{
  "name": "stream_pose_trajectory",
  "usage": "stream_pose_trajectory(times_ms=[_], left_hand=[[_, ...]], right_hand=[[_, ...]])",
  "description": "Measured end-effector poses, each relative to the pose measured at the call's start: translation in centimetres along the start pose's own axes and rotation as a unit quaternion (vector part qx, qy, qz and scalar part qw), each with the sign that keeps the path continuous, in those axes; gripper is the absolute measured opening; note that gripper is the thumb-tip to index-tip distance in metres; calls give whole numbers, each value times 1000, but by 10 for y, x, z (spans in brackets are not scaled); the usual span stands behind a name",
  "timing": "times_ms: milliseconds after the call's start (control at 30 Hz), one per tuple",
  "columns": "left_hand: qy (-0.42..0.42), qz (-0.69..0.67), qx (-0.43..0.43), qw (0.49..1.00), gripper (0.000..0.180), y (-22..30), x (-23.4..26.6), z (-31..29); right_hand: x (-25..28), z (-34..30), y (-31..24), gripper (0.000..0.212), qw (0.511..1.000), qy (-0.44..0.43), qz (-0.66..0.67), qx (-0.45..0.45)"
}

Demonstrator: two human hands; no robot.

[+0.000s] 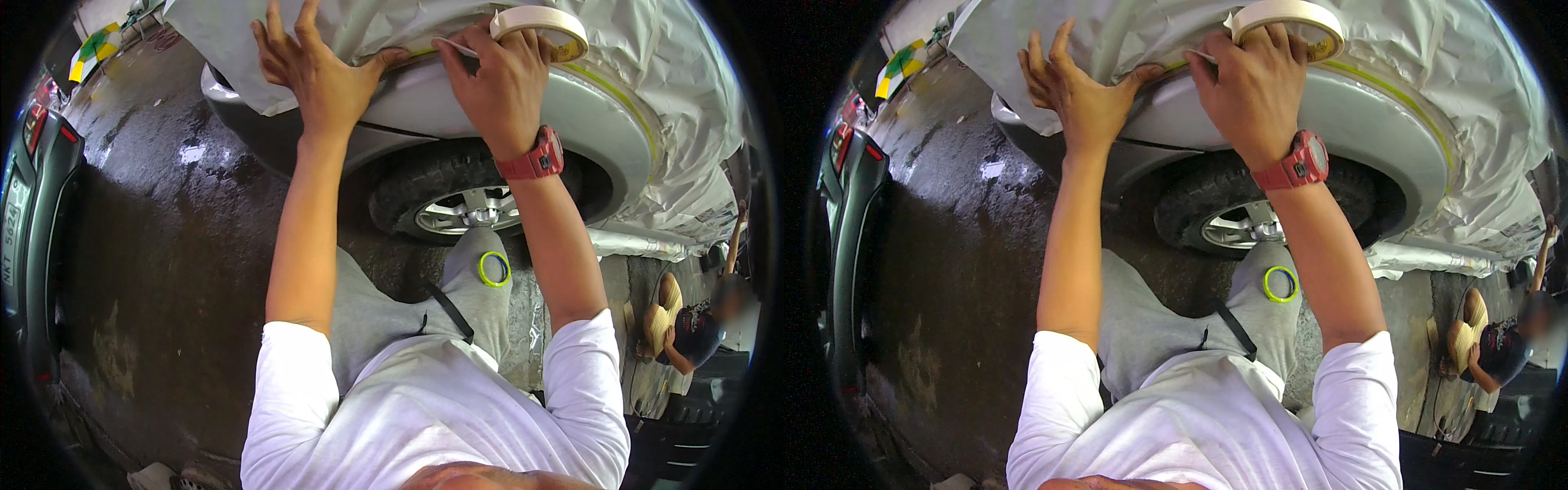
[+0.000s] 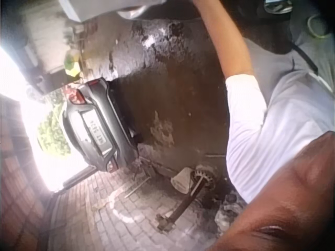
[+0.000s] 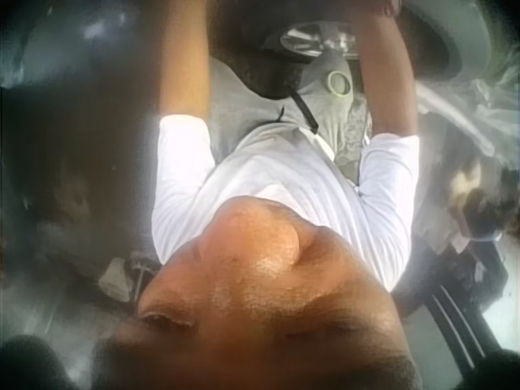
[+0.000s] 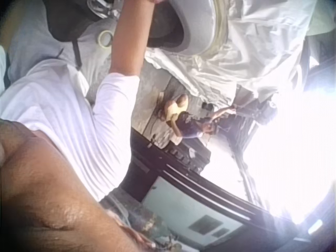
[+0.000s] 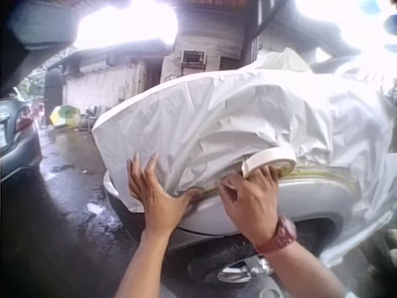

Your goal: The person applies yellow masking tape along the edge of a car's wheel arch to protect the surrounding area. They smooth the tape and continue around the curve of the wheel well, then apply a second strip of tape over the first to secure the masking.

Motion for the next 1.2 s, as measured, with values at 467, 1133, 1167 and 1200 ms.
stream_pose_trajectory(times_ms=[467,1133,1167,1200], left_hand=[[-51,14,-19,998,133,11,4,18],[-80,53,-141,985,130,100,-5,84],[-89,59,-172,979,130,106,-6,83],[-107,62,-184,975,130,105,-8,81]], right_hand=[[24,23,-2,28,997,-39,-19,-61],[70,-45,7,29,983,102,149,-13],[84,-53,-5,31,992,74,102,3],[92,-68,-4,31,992,51,109,-21]])
Point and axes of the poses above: each hand's wrist, its own z-axis towards the middle knuckle, its own x-axis out of the back of the hand, y = z × x, the point moved 9 cm from there along z, towards the middle knuckle, and after that the axes turned 10 degrees about -y, right-handed, at the moved point
